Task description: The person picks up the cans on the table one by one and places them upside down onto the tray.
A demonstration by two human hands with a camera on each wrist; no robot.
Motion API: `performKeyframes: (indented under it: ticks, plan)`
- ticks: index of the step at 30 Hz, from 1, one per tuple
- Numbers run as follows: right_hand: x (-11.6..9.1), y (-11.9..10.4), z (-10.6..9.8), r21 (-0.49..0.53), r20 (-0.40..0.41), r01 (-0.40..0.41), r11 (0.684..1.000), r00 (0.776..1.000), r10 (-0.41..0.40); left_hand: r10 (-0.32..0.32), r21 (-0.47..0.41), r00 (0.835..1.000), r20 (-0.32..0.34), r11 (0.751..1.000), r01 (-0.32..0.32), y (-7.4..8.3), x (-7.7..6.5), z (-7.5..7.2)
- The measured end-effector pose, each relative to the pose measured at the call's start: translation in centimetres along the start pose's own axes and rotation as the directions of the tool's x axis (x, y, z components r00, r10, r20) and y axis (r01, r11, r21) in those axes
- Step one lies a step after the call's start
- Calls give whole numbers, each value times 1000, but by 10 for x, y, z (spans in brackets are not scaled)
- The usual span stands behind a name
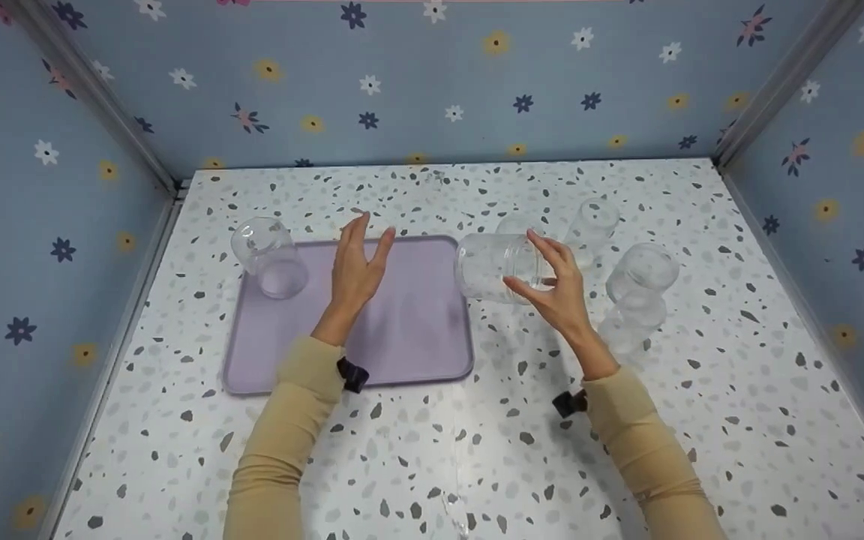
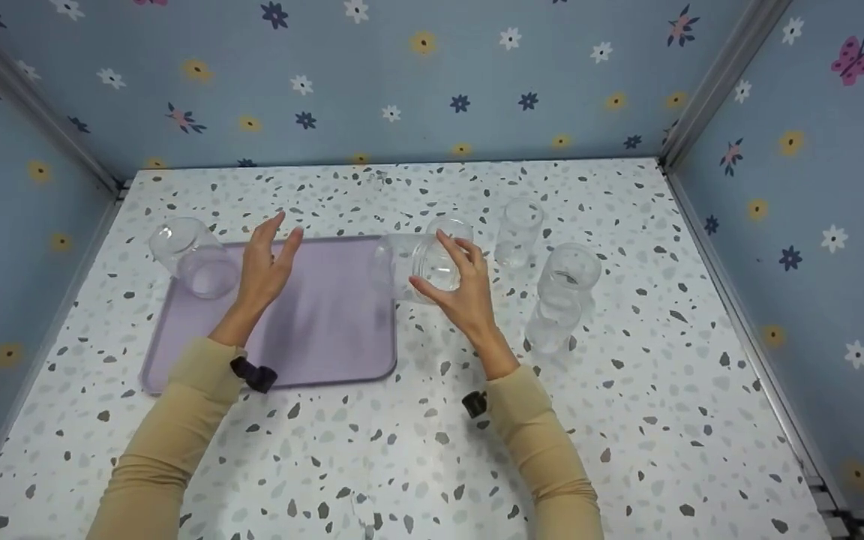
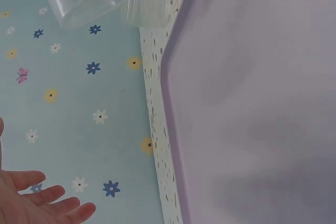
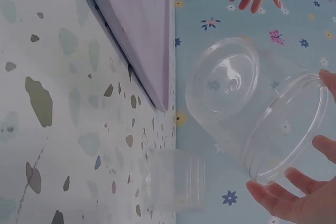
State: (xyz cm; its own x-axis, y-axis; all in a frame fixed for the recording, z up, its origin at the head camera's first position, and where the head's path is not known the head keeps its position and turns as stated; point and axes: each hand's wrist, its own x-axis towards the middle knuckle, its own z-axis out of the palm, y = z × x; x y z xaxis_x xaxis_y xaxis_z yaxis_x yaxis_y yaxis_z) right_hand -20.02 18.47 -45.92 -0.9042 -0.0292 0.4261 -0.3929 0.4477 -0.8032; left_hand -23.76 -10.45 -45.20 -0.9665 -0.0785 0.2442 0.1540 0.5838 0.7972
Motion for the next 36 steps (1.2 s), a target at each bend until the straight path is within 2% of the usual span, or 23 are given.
performKeyframes:
  ticks: [9, 17, 23, 32, 36]
  plan:
    - [-5, -28, 7, 114, 6, -15, 993, 1000, 14, 34, -132, 999, 18, 991, -32, 6, -9, 17]
    - [-7, -23, 10, 230, 59, -79, 970, 996, 67, 61, -274, 996, 71, 961, -40, 5, -15, 32]
    - [-8, -20, 14, 282, 112, -134, 950, 988, 106, 84, -326, 991, 101, 944, -47, 4, -21, 41]
    - [-6, -19, 18, 378, 171, -222, 899, 971, 168, 93, -364, 985, 144, 931, -35, 5, -28, 51]
    - [-7, -20, 18, 398, 194, -246, 883, 964, 181, 91, -411, 982, 166, 912, -15, 5, -31, 53]
